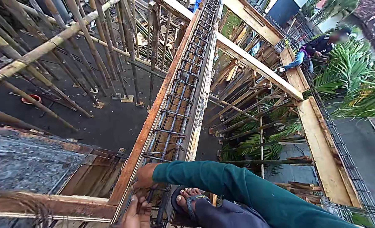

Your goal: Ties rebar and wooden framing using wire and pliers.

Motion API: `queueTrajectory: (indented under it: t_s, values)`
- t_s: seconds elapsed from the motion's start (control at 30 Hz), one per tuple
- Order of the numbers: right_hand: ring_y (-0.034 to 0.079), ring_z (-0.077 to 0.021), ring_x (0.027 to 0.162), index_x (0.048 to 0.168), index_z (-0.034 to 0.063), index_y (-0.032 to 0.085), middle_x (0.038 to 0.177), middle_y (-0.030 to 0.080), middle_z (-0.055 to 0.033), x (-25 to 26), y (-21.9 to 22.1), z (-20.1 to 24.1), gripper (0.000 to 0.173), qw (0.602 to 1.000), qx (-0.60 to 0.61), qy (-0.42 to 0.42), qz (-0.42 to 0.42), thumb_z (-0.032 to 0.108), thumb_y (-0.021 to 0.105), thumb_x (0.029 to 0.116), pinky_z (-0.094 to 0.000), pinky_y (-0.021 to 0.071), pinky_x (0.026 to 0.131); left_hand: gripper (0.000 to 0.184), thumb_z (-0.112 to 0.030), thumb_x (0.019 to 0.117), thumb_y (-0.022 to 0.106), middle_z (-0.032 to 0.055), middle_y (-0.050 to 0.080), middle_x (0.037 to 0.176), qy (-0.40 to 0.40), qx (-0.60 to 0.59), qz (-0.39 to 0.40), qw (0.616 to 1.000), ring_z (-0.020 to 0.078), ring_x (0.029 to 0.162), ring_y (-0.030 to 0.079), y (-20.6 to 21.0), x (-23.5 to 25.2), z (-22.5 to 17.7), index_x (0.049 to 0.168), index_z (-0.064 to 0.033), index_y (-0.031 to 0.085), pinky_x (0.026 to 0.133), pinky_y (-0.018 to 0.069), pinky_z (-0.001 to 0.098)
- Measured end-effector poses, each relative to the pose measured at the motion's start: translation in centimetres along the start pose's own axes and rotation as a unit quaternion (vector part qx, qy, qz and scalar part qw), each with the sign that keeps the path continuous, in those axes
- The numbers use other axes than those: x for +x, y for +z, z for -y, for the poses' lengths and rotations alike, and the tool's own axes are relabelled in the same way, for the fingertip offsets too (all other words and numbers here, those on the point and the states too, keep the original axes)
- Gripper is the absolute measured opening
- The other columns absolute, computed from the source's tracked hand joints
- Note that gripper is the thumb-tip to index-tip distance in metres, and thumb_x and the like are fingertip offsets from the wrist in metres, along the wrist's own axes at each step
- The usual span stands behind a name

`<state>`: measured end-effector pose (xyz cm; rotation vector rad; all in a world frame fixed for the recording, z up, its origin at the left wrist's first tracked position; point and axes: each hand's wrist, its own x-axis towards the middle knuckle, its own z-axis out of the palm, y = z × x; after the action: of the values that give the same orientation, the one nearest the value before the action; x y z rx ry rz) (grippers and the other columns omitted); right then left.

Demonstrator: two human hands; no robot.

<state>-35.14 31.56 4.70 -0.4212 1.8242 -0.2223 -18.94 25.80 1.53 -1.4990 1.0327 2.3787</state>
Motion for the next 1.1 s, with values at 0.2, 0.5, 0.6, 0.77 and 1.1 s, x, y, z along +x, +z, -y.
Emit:
queueTrajectory:
  t_s: [0.2,0.5,0.6,0.77,1.1]
  values:
    - [0.051,-0.0119,0.061,0.115,-0.0007,0.06,0.078,0.057,-0.0041,0.6,-0.9,-1.1,0.06,0.988,0.139,0.046,0.046,0.057,0.047,0.1058,-0.0321,0.0455,0.058,0.025,-0.018,0.1064,0.058,-0.0029,0.059,0.068,0.099,0.221,0.0,0.97,0.0044,0.054,0.057,-0.9,0.0,0.3,0.12,0.0009,0.066,0.053,0.0522,0.0212]
    - [0.069,-0.0287,0.089,0.115,-0.0044,0.064,0.104,0.068,-0.0187,0.8,-1.0,0.3,0.053,0.997,-0.064,0.031,0.005,0.047,0.055,0.1051,-0.0499,0.0559,0.077,0.032,-0.016,0.1074,0.05,0.0304,0.072,0.106,0.245,0.747,0.043,0.616,0.049,0.101,0.071,0.8,-0.5,-1.4,0.113,0.0059,0.072,0.089,0.0545,0.0645]
    - [0.07,-0.0332,0.097,0.117,-0.006,0.063,0.11,0.068,-0.0221,0.6,-0.9,0.5,0.054,0.995,-0.098,0.018,0.005,0.045,0.051,0.1071,-0.0539,0.0558,0.082,0.032,-0.016,0.1073,0.047,0.0268,0.073,0.107,0.208,0.808,0.015,0.552,0.0451,0.099,0.072,1.8,-0.6,-1.1,0.11,0.0035,0.073,0.081,0.0579,0.0593]
    - [0.062,-0.0432,0.124,0.125,-0.0062,0.062,0.13,0.063,-0.0281,-0.3,0.2,1.1,0.053,0.986,-0.162,-0.01,-0.025,0.041,0.043,0.1105,-0.0656,0.0502,0.096,0.029,-0.025,0.1032,0.061,0.0246,0.074,0.104,0.331,0.747,0.0,0.576,0.0454,0.1,0.072,-0.9,1.1,-0.6,0.106,-0.0015,0.078,0.081,0.0574,0.0626]
    - [0.068,-0.0426,0.11,0.116,-0.0028,0.069,0.115,0.069,-0.0263,1.2,1.4,-0.8,0.056,0.983,-0.17,-0.03,-0.061,0.046,0.043,0.1098,-0.0639,0.0533,0.093,0.072,-0.052,0.0866,0.079,0.0241,0.065,0.132,0.097,0.687,0.046,0.719,0.0416,0.126,0.061,-1.2,3.6,-5.5,0.137,-0.0043,0.062,0.106,0.046,0.0639]
